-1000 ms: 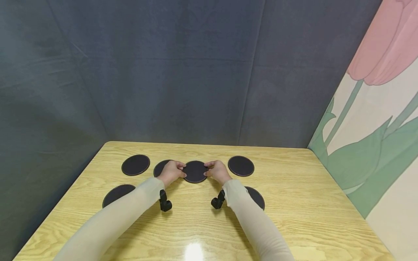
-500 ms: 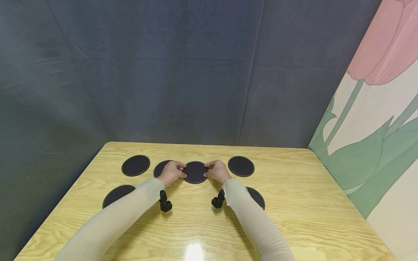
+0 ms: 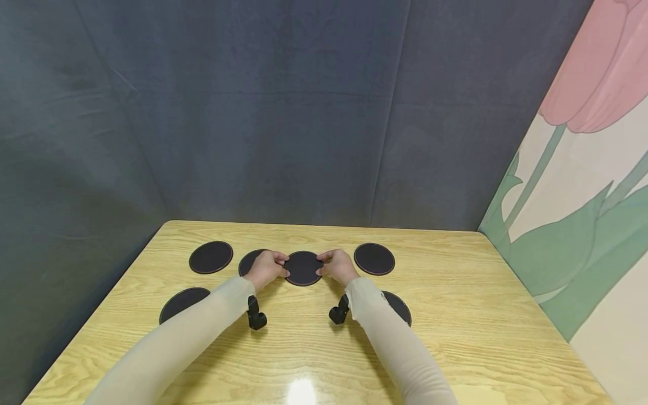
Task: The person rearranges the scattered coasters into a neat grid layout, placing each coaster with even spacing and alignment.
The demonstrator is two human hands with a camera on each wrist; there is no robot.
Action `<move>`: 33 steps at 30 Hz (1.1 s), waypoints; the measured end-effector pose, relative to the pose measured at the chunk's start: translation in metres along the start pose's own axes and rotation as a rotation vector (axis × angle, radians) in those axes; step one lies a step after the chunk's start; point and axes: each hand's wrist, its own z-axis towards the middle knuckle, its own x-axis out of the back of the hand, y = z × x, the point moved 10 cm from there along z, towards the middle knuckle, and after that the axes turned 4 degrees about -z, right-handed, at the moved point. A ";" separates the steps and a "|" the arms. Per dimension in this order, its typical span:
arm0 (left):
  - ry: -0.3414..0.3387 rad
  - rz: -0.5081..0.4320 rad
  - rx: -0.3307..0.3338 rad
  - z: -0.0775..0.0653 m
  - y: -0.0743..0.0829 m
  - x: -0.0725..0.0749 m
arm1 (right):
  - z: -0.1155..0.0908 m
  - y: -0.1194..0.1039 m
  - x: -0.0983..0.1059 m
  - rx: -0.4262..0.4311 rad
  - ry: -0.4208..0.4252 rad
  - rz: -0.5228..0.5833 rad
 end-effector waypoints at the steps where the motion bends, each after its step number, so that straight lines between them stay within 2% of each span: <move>1: 0.000 -0.002 0.000 0.000 0.000 0.000 | 0.000 0.000 0.000 0.001 0.000 -0.004; 13: -0.001 0.002 -0.009 0.000 0.001 -0.001 | -0.002 -0.001 0.001 -0.006 0.002 0.000; 24: -0.003 -0.003 -0.009 -0.002 0.002 0.001 | -0.002 -0.005 0.002 0.040 -0.001 -0.007; 33: -0.019 -0.019 0.006 -0.001 0.000 0.001 | -0.007 -0.007 0.000 0.080 -0.075 0.033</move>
